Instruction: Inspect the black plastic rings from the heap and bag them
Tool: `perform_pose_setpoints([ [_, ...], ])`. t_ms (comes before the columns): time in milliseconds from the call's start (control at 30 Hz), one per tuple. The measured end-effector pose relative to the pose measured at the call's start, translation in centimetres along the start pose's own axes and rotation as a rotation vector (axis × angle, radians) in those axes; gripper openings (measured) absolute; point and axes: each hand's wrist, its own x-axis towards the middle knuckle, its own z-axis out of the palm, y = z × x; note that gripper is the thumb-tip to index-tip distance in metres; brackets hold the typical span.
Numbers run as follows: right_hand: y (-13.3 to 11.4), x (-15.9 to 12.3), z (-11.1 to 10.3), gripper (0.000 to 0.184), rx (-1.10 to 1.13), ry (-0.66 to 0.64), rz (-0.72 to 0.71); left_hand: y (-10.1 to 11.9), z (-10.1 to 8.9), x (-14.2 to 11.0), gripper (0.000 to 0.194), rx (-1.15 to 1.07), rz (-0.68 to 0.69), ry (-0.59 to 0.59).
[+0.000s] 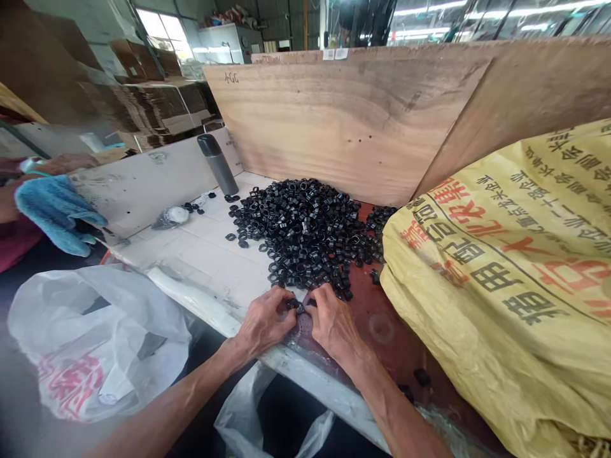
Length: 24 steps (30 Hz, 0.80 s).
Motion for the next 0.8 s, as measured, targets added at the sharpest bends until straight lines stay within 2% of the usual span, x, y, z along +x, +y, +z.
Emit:
perform_pose_setpoints([
  [133, -0.7, 0.3, -0.8, 0.02, 0.288, 0.06, -0.004, -0.1, 0.0, 0.0, 0.033, -0.17, -0.019, 0.007],
  [267, -1.3, 0.4, -0.9, 0.03, 0.39, 0.036, -0.038, -0.8, 0.2, 0.1, 0.039, -0.336, 0.006, -0.017],
  [400, -1.4, 0.2, -0.6, 0.024, 0.476, 0.032, 0.082, -0.9, 0.2, -0.2, 0.042, -0.534, -0.137, -0.049],
  [500, -1.4, 0.3, -0.6, 0.015, 0.464, 0.048, 0.052, -0.8, -0.1, -0.3, 0.03, -0.682, -0.225, -0.075],
  [633, -1.6, 0.5, -0.8, 0.017, 0.421, 0.082, -0.006, -0.7, -0.4, -0.2, 0.023, -0.751, -0.174, -0.064],
  [800, -1.5, 0.2, -0.5, 0.019, 0.501, 0.057, 0.115, -0.8, -0.5, -0.1, 0.021, -0.781, -0.102, -0.043],
])
